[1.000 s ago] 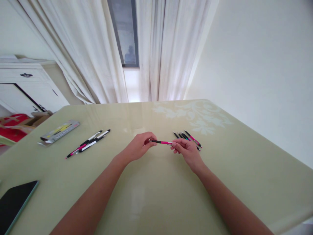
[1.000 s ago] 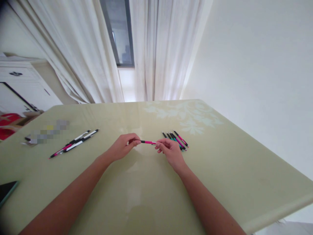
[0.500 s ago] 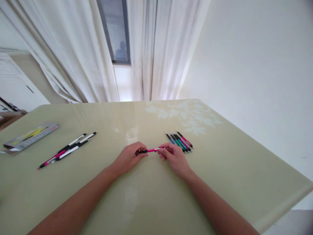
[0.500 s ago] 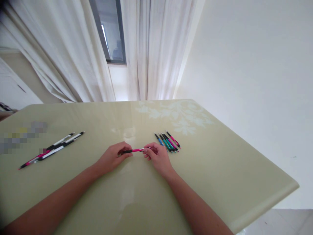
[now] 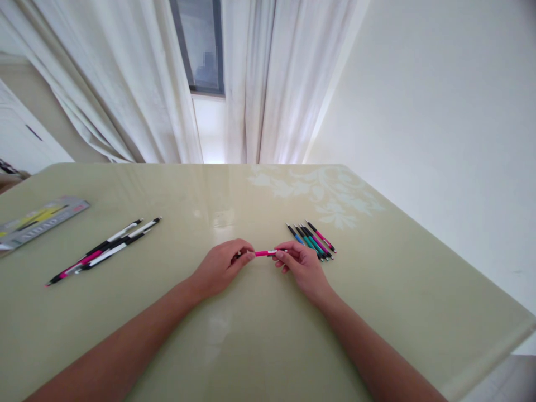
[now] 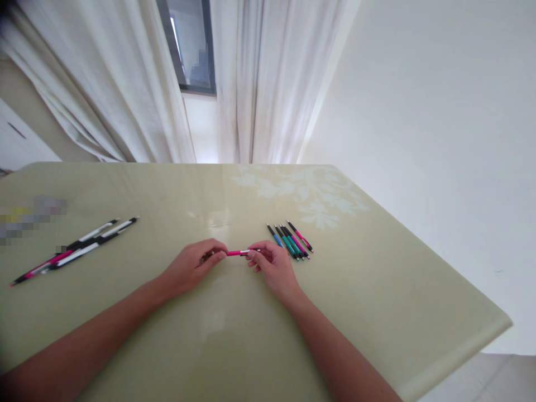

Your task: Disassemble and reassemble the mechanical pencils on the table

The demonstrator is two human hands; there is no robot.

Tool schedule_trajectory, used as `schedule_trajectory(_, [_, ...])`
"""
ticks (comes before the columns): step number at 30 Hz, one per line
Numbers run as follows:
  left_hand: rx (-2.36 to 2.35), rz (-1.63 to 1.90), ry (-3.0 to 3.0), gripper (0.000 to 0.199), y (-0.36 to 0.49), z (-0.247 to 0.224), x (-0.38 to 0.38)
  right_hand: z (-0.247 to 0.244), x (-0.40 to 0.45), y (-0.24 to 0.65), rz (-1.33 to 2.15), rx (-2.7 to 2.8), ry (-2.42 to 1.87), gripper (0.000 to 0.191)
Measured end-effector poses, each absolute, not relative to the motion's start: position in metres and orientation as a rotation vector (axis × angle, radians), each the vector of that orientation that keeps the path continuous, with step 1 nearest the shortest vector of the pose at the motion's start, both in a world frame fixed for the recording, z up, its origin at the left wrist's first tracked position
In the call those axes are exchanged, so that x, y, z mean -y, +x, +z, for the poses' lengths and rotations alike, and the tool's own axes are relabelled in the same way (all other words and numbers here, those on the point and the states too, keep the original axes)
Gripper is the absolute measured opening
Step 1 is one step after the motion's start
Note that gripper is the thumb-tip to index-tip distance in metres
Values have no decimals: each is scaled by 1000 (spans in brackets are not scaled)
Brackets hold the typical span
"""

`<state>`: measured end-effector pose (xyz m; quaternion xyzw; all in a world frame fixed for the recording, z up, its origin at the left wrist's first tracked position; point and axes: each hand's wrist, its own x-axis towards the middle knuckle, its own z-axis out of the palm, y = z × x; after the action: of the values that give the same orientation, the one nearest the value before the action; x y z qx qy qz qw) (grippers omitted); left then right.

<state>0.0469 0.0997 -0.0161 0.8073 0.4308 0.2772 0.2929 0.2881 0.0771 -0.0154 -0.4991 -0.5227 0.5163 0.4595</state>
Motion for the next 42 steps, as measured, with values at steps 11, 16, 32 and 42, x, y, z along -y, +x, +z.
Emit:
schedule_trajectory(11, [-1144, 724, 2182, 35, 48, -16, -101, -15, -77, 289, 1260, 1334, -1237, 37])
schedule_trajectory(16, [-1145, 717, 2182, 31, 48, -17, -101, -13, -76, 289, 1249, 1358, -1245, 36])
schedule_trajectory(32, [-1109, 918, 2179, 21, 48, -16, -102, -12, -76, 290, 1194, 1340, -1248, 33])
schedule_trajectory(42, [-1524, 1077, 1942, 10, 46, -15, -108, -12, -74, 293, 954, 1365, -1345, 20])
